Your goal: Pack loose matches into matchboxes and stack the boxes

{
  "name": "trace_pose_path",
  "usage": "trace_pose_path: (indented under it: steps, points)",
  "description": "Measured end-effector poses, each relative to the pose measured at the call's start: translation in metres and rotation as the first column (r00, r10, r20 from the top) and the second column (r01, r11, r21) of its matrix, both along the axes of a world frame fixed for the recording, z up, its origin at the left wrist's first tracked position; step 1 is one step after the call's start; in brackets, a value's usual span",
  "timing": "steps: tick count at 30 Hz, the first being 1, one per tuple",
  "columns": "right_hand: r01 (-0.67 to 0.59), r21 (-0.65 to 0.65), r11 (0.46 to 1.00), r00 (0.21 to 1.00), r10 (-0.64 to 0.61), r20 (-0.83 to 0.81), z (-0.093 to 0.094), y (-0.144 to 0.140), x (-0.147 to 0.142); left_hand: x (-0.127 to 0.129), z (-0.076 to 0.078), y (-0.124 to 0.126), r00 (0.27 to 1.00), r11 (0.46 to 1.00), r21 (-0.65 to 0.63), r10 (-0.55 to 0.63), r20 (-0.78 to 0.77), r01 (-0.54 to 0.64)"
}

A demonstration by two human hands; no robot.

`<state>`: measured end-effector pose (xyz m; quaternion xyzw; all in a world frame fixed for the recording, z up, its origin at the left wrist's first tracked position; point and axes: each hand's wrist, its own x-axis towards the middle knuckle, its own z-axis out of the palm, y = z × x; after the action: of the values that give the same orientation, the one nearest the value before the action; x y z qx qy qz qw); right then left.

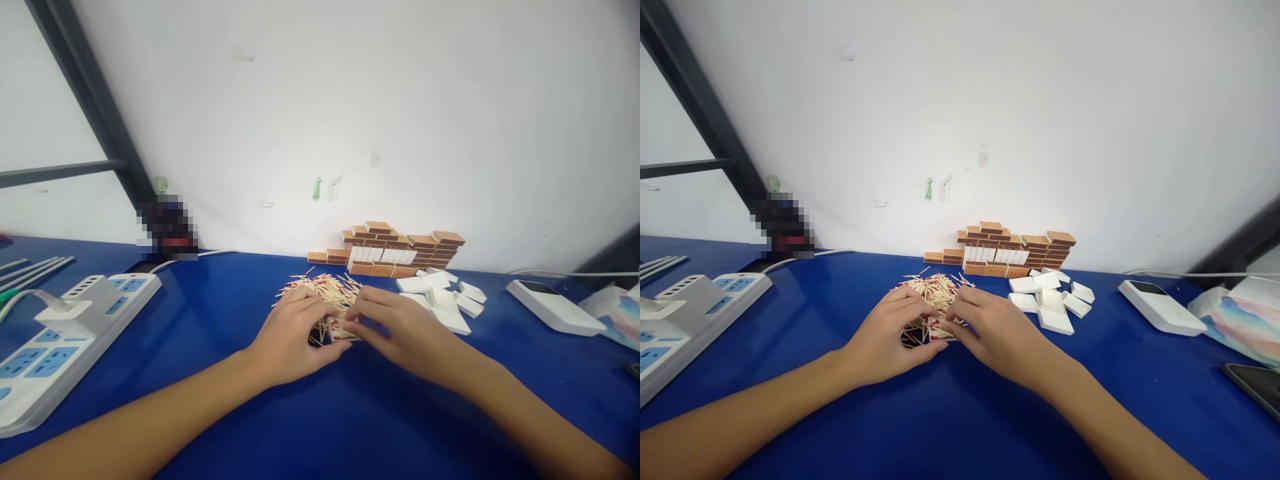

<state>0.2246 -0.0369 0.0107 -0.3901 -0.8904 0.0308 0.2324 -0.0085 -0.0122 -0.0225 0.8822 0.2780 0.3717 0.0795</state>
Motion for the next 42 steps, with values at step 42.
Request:
trace_pose_path:
  steps: [42]
  points:
    - [0.024, -0.103, 0.994, 0.999, -0.021, 0.033, 0.0023, -0.0008, 0.0007, -0.0001, 0.0034, -0.0025, 0.988, 0.960, -0.280, 0.062, 0.138, -0.021]
